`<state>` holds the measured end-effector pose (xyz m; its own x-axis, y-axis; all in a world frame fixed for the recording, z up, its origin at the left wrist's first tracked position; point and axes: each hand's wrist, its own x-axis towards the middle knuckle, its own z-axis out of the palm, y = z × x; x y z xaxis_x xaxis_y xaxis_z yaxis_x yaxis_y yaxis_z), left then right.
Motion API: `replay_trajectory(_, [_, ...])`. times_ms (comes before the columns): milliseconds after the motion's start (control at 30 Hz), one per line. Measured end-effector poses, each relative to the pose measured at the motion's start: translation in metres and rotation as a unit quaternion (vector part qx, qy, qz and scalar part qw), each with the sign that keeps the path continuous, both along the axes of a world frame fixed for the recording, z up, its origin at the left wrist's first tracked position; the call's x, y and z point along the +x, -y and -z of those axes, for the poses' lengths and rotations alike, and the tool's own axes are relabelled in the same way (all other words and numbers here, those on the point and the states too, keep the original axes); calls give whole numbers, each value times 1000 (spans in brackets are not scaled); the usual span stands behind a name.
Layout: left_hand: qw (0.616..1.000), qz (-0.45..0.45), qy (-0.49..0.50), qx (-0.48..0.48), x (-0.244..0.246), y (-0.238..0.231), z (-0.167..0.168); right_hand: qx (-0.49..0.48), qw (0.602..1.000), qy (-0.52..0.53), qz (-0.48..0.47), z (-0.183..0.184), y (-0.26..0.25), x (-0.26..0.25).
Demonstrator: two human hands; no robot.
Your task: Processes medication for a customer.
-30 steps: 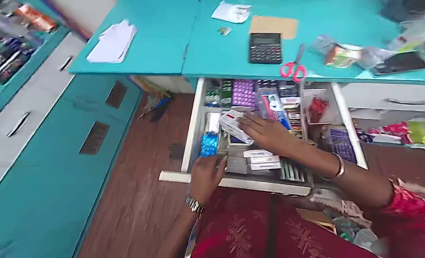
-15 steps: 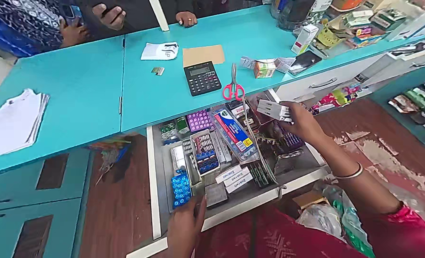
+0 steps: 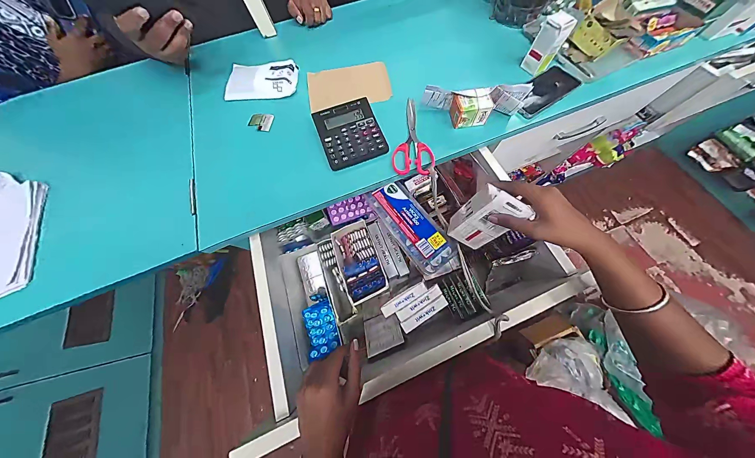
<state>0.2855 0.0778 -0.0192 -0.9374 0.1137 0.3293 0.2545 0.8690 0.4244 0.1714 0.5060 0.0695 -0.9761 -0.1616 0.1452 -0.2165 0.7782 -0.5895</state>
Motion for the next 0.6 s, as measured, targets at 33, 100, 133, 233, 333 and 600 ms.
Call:
replay_trajectory(33, [1000, 0, -9, 0, -2, 1, 0, 2, 1000, 3, 2, 1, 1, -5])
replay_trajectory(100, [1000, 2, 14, -4, -9, 1, -1, 17, 1000, 1, 20, -1, 4, -15])
replay_trajectory(133, [998, 10, 57, -12, -12, 2, -3, 20, 999, -1, 34, -2, 4, -19])
replay_trajectory(233, [960, 74, 265, -50, -27, 2, -23, 23, 998, -6, 59, -2, 3, -30])
replay_trajectory(333, [898, 124, 410, -102, -40, -2, -42, 44, 996, 48, 65, 1, 7, -32])
replay_trajectory(600, [907, 172, 376, -84, -5, 5, -29, 69, 994, -7, 87, -2, -17, -2])
